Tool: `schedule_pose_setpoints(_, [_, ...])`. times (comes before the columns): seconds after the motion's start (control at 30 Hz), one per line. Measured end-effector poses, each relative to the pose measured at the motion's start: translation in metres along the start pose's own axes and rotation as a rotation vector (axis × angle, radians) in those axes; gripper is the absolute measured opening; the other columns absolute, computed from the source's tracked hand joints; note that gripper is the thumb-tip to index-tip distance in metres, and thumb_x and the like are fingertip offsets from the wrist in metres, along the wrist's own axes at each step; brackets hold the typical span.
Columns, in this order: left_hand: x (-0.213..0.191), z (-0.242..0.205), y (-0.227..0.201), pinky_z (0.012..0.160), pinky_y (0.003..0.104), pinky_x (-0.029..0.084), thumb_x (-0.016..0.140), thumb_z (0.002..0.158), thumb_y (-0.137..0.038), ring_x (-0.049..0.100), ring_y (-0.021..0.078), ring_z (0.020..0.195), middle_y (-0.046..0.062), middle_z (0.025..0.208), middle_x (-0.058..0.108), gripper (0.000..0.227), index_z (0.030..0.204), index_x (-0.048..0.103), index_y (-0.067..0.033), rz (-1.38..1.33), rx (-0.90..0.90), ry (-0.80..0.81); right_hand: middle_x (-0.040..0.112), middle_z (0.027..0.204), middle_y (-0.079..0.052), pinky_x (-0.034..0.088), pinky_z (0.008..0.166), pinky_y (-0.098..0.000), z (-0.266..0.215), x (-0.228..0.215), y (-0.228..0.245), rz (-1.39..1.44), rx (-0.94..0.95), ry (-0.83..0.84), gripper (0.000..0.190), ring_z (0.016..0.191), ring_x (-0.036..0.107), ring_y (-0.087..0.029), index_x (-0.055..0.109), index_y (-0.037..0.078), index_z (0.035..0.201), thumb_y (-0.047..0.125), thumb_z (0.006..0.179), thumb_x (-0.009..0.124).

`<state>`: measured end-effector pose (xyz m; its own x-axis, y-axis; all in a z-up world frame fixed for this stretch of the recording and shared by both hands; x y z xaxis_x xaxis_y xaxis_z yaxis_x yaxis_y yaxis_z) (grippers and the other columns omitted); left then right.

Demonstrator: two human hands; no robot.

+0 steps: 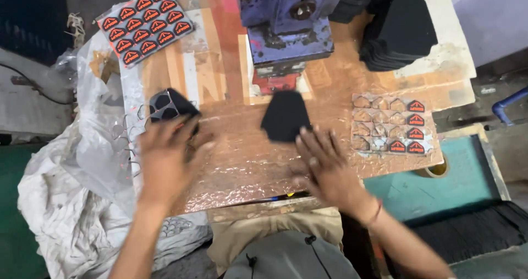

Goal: The person operates a manual press machine to stamp a logo onto small black rectangular objects. They repeatedly place the objects under the press, activate the machine, and then remove the stamped items, stacking them on the table.

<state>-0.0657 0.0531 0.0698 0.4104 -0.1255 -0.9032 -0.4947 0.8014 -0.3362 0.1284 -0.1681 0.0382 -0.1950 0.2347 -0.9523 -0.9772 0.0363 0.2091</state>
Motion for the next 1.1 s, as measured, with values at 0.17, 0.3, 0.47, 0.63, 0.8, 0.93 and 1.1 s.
schedule_pose_setpoints(0.17, [0.083, 0.059, -0.051, 0.118, 0.059, 0.032, 0.065, 0.099, -0.05, 0.04, 0.0473, 0.145, 0.028, 0.158, 0.04, 0.076, 0.152, 0.046, 0.0006, -0.046, 0.226, -0.059, 0.039, 0.16, -0.024, 0.023, 0.125, -0.0516, 0.071, -0.003, -0.053, -0.047, -0.057, 0.071, 0.076, 0.151, 0.034, -0.04, 0.045, -0.006, 0.15, 0.051, 0.1, 0.055])
schedule_pose_setpoints(0.3, [0.122, 0.076, -0.061, 0.119, 0.061, 0.026, 0.059, 0.1, -0.052, 0.032, 0.0451, 0.149, 0.024, 0.159, 0.036, 0.069, 0.151, 0.049, -0.0078, -0.004, 0.269, 0.025, 0.045, 0.157, -0.021, 0.024, 0.126, -0.0488, 0.083, 0.0, -0.071, -0.009, -0.128, 0.033, 0.072, 0.149, 0.039, -0.037, 0.048, -0.001, 0.15, 0.051, 0.101, 0.056])
schedule_pose_setpoints(0.47, [0.115, 0.071, -0.061, 0.121, 0.061, 0.024, 0.06, 0.1, -0.051, 0.029, 0.0445, 0.149, 0.022, 0.162, 0.035, 0.071, 0.154, 0.047, -0.0066, -0.068, 0.246, -0.008, 0.049, 0.153, -0.025, 0.027, 0.124, -0.0509, 0.09, -0.001, -0.074, -0.021, -0.131, 0.019, 0.073, 0.146, 0.042, -0.039, 0.05, -0.003, 0.149, 0.048, 0.098, 0.061])
schedule_pose_setpoints(0.63, [0.113, 0.077, -0.06, 0.123, 0.059, 0.025, 0.061, 0.1, -0.05, 0.032, 0.0407, 0.149, 0.016, 0.162, 0.04, 0.071, 0.151, 0.049, -0.0017, -0.031, 0.236, 0.015, 0.055, 0.145, -0.025, 0.032, 0.123, -0.052, 0.094, -0.004, -0.075, 0.003, -0.154, 0.01, 0.071, 0.139, 0.049, -0.04, 0.055, -0.003, 0.145, 0.048, 0.097, 0.065])
schedule_pose_setpoints(0.8, [0.109, 0.071, -0.064, 0.121, 0.059, 0.025, 0.061, 0.099, -0.05, 0.035, 0.0384, 0.146, 0.015, 0.157, 0.046, 0.069, 0.147, 0.053, -0.0019, -0.068, 0.259, 0.063, 0.059, 0.142, -0.021, 0.036, 0.12, -0.0512, 0.099, -0.008, -0.073, 0.07, -0.133, -0.055, 0.06, 0.133, 0.055, -0.038, 0.065, -0.001, 0.133, 0.046, 0.096, 0.066])
schedule_pose_setpoints(0.93, [0.108, 0.061, -0.069, 0.122, 0.058, 0.026, 0.061, 0.101, -0.047, 0.035, 0.0394, 0.148, 0.014, 0.158, 0.046, 0.065, 0.149, 0.054, -0.0037, -0.09, 0.288, 0.033, 0.059, 0.144, -0.02, 0.038, 0.12, -0.0505, 0.062, -0.032, -0.064, 0.127, -0.055, -0.08, 0.055, 0.132, 0.057, -0.037, 0.065, -0.001, 0.133, 0.04, 0.097, 0.071])
schedule_pose_setpoints(1.1, [0.108, 0.062, -0.063, 0.12, 0.06, 0.026, 0.064, 0.099, -0.045, 0.037, 0.0412, 0.146, 0.014, 0.156, 0.046, 0.063, 0.147, 0.055, -0.0051, -0.113, 0.262, -0.001, 0.058, 0.138, -0.033, 0.057, 0.099, -0.0443, -0.118, -0.073, -0.157, -0.216, 0.602, -0.426, 0.08, 0.124, 0.061, -0.036, 0.046, -0.016, 0.148, 0.025, 0.093, 0.088])
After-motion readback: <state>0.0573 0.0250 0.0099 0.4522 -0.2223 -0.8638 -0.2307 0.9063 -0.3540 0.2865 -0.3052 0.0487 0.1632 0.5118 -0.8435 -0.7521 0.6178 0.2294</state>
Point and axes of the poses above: each hand's wrist, its own z-axis towards the middle knuckle, its own x-axis out of the palm, y = z × x, the point moved 7 cm from there along z, towards the middle knuckle
